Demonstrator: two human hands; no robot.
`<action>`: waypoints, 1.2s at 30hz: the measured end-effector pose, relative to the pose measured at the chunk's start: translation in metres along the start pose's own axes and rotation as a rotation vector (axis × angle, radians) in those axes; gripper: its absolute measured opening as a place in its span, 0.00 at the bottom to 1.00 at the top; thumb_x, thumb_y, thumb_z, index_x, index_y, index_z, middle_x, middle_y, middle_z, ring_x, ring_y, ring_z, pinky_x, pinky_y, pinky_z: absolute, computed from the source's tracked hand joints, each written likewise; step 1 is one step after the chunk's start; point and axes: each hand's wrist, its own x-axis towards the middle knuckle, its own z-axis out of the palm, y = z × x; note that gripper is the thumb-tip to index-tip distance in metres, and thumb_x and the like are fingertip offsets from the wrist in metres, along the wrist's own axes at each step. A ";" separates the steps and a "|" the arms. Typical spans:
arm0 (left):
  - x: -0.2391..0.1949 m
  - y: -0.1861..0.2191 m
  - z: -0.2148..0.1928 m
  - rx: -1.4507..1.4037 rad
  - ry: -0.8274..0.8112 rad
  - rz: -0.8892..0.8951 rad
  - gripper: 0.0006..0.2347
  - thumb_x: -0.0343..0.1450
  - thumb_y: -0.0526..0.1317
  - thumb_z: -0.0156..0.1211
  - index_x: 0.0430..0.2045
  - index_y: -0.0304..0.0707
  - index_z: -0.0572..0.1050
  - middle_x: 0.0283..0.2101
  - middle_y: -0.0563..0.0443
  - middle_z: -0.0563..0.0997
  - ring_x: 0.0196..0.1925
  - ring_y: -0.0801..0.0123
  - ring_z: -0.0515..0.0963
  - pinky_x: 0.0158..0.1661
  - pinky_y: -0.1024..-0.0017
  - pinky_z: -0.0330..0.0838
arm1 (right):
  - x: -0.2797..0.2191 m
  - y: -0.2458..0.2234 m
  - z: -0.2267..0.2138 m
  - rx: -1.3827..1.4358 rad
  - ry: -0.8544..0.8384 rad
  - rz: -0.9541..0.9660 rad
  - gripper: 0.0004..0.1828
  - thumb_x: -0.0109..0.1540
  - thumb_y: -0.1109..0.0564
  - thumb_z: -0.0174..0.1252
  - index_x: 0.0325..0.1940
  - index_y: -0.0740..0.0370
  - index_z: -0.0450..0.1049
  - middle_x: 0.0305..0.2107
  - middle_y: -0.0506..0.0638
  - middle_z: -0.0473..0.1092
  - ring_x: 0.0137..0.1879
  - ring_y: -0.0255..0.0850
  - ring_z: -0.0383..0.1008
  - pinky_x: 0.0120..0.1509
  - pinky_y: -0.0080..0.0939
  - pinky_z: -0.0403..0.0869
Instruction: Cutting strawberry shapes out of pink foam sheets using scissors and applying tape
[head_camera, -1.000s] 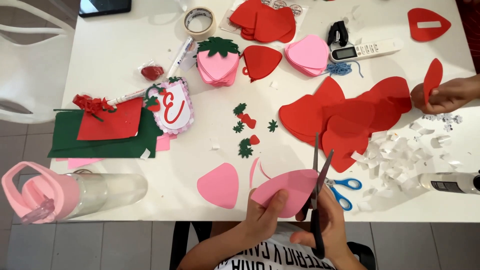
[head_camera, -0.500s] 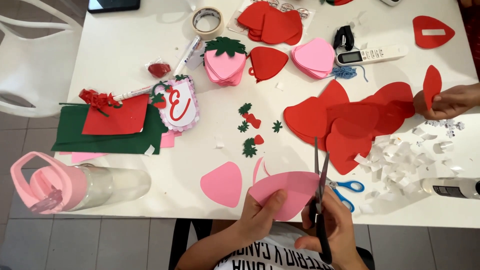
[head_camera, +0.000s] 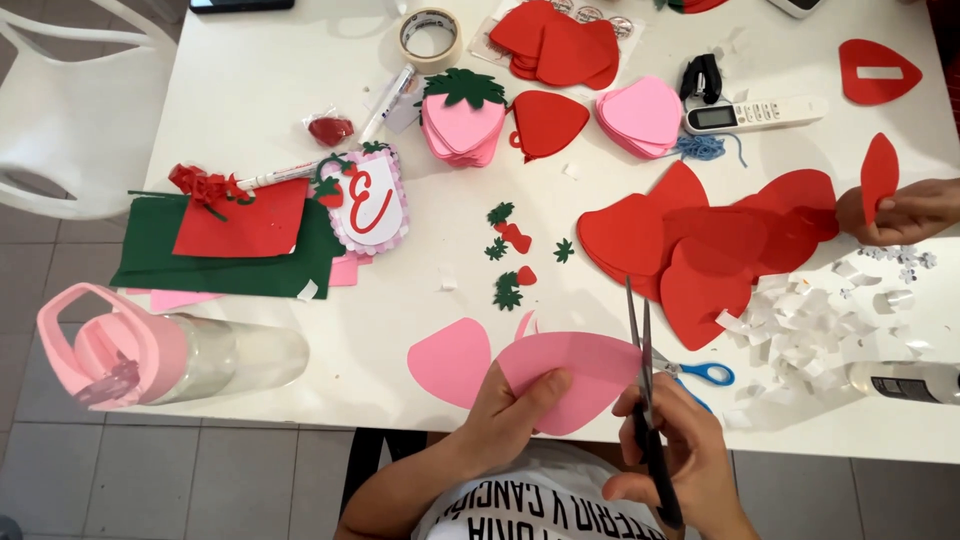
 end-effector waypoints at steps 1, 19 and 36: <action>0.000 0.003 -0.001 -0.001 0.002 0.000 0.08 0.73 0.44 0.49 0.29 0.41 0.72 0.24 0.63 0.66 0.27 0.78 0.65 0.27 0.79 0.57 | 0.000 -0.001 -0.001 -0.001 -0.002 0.001 0.35 0.35 0.36 0.72 0.31 0.65 0.71 0.31 0.49 0.63 0.20 0.34 0.66 0.25 0.28 0.64; 0.007 0.049 -0.016 0.130 -0.150 -0.076 0.12 0.72 0.44 0.49 0.16 0.44 0.65 0.17 0.64 0.60 0.20 0.79 0.61 0.23 0.80 0.52 | 0.008 -0.021 -0.015 -0.171 -0.111 0.001 0.32 0.35 0.36 0.71 0.31 0.60 0.74 0.28 0.46 0.64 0.16 0.31 0.66 0.28 0.28 0.60; 0.014 0.052 -0.036 0.173 -0.156 -0.161 0.14 0.70 0.46 0.52 0.13 0.46 0.63 0.16 0.64 0.60 0.17 0.80 0.61 0.17 0.81 0.50 | 0.017 -0.014 -0.014 -0.637 0.056 0.077 0.30 0.40 0.50 0.75 0.45 0.52 0.75 0.34 0.41 0.71 0.35 0.32 0.71 0.45 0.29 0.68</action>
